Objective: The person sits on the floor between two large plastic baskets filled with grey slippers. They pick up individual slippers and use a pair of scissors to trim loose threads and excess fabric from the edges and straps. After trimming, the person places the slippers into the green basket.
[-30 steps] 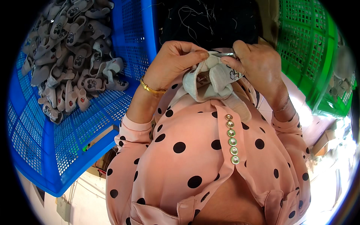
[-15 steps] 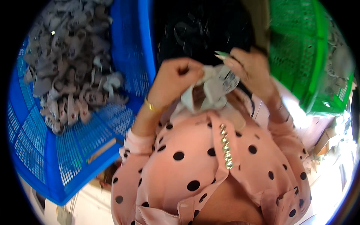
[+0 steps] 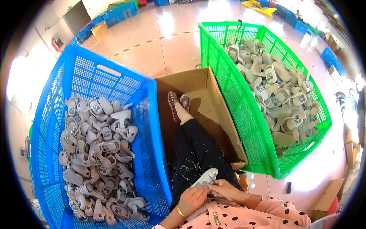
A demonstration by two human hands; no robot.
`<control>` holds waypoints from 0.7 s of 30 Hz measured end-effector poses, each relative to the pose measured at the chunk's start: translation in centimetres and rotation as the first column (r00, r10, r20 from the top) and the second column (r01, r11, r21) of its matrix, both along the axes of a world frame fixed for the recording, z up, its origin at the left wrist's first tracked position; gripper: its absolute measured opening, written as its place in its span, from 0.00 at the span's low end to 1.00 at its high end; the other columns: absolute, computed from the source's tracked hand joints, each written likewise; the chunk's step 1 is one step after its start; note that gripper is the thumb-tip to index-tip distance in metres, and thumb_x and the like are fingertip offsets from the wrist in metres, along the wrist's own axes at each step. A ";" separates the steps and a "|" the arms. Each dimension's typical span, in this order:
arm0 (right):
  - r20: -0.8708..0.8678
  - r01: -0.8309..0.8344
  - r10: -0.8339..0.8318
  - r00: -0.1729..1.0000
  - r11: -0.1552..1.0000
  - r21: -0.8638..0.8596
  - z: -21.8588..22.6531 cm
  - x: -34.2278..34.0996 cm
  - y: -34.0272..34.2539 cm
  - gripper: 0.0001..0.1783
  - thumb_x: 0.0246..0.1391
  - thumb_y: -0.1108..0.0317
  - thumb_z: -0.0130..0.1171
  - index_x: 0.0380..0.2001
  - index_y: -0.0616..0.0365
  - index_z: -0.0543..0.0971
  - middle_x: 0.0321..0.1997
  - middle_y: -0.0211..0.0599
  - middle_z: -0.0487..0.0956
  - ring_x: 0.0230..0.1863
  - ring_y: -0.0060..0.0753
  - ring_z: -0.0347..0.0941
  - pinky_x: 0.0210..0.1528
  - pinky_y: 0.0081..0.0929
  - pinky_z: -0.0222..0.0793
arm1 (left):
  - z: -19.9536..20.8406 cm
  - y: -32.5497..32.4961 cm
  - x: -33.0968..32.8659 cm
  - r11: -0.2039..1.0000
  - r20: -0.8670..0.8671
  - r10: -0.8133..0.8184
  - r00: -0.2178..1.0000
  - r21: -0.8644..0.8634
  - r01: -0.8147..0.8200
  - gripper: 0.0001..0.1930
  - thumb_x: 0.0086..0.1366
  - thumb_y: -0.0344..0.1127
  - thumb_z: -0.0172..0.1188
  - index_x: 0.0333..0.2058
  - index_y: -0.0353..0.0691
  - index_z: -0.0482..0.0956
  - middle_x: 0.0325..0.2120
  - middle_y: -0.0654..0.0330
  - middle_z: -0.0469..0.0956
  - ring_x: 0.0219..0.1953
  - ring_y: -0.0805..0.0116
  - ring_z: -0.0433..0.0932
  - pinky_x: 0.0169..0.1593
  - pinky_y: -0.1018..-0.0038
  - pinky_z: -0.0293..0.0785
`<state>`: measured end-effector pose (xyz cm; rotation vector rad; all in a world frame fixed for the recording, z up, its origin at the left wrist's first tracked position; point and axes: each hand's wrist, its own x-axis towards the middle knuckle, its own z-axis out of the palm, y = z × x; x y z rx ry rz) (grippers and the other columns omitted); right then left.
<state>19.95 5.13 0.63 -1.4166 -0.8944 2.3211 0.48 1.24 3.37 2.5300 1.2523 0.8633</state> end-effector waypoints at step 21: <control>-0.100 0.084 -0.090 0.991 0.994 -0.070 1.2 0.1 -0.5 0.07 0.64 0.65 0.56 0.35 0.57 0.75 0.18 0.17 0.62 0.18 0.10 0.52 0.19 0.15 0.45 | -4.8 -2.4 -0.3 0.982 0.221 0.133 0.966 0.103 -0.158 0.14 0.46 0.29 0.67 0.35 0.36 0.81 0.35 0.57 0.79 0.35 0.58 0.79 0.35 0.70 0.78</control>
